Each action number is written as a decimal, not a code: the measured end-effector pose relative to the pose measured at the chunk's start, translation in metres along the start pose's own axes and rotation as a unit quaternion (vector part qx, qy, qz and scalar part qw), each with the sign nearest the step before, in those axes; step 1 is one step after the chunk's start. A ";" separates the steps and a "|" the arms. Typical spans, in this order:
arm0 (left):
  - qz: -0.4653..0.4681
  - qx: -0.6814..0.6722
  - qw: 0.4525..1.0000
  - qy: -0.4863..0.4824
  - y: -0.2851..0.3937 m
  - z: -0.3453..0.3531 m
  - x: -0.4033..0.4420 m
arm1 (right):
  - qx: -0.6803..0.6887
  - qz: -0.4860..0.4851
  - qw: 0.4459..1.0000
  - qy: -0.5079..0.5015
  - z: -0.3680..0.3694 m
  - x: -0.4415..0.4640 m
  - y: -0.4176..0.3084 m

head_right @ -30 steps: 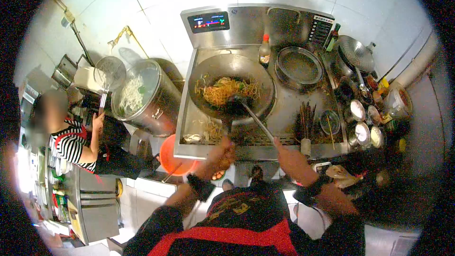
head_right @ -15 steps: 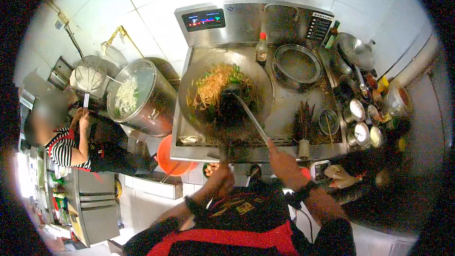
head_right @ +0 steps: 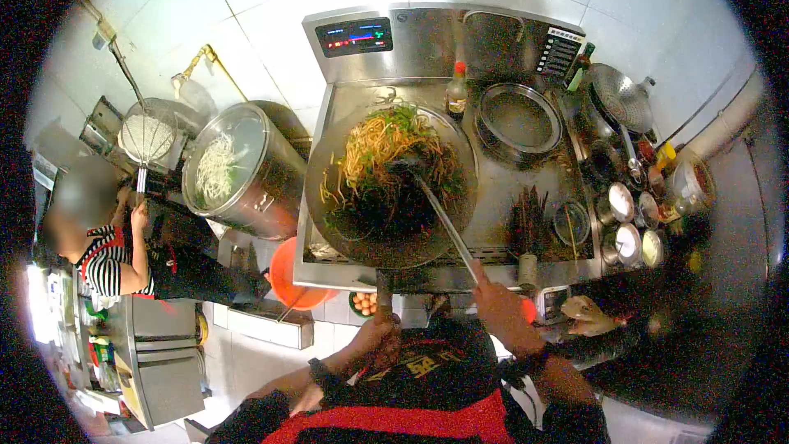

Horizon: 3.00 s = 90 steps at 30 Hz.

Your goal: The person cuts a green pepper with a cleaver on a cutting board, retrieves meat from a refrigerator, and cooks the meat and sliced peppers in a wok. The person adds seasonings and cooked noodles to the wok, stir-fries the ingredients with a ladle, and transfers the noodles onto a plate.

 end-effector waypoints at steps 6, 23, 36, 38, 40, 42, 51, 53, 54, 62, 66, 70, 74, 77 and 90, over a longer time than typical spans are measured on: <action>-0.128 -0.391 0.908 0.076 0.091 -0.028 0.078 | 0.145 0.031 0.988 -0.048 -0.047 0.004 0.003; -0.045 -0.065 0.997 -0.002 0.095 -0.068 0.082 | 0.751 0.009 0.168 -0.638 0.042 0.080 -0.098; -0.082 -0.359 0.927 0.079 0.062 -0.054 0.093 | 0.218 0.012 0.973 0.079 0.035 0.108 -0.063; -0.111 -0.267 0.953 0.094 0.066 -0.049 0.096 | 0.301 0.072 0.950 0.032 0.079 0.112 -0.065; 0.117 -0.096 0.986 0.074 0.023 -0.044 0.103 | 0.538 0.167 0.814 -0.140 0.101 0.083 -0.087; 0.336 0.087 0.936 0.057 0.017 -0.040 0.111 | 0.666 0.188 0.674 -0.259 0.088 0.068 -0.104; -0.114 -0.254 0.953 0.121 0.089 -0.048 0.088 | 0.794 0.105 0.237 -0.550 0.032 0.072 -0.119; -0.110 -0.289 0.947 0.091 0.087 -0.057 0.087 | 0.759 0.119 0.460 -0.446 0.006 0.061 -0.112; -0.110 -0.324 0.938 0.062 0.085 -0.060 0.085 | 0.757 0.122 0.463 -0.445 -0.003 0.056 -0.111; -0.154 -0.365 0.918 0.015 0.073 -0.085 0.091 | 0.500 0.046 0.841 -0.199 0.027 0.127 -0.093; -0.117 -0.355 0.928 -0.006 0.054 -0.091 0.097 | 0.373 0.022 0.926 -0.051 0.077 0.106 -0.063; -0.144 -0.369 0.918 0.033 0.050 -0.084 0.099 | 0.373 0.068 0.903 -0.200 0.063 0.087 -0.018; -0.136 -0.377 0.915 0.037 0.037 -0.082 0.107 | 0.326 0.028 0.945 0.028 0.054 0.152 -0.082; -0.142 -0.338 0.929 -0.037 0.055 -0.086 0.097 | 0.304 0.001 0.951 0.045 0.063 0.163 -0.124; -0.159 -0.456 0.874 0.060 0.140 -0.019 0.036 | -0.080 -0.092 0.991 -0.057 -0.049 -0.012 0.078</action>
Point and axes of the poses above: each hand's wrist, its own x-axis towards the middle knuckle, its own z-axis out of the palm, y = z × x, the point moved 1 cm from there along x, towards the middle knuckle, and after that the axes turned 15 degrees about z, right-handed, at the moved point
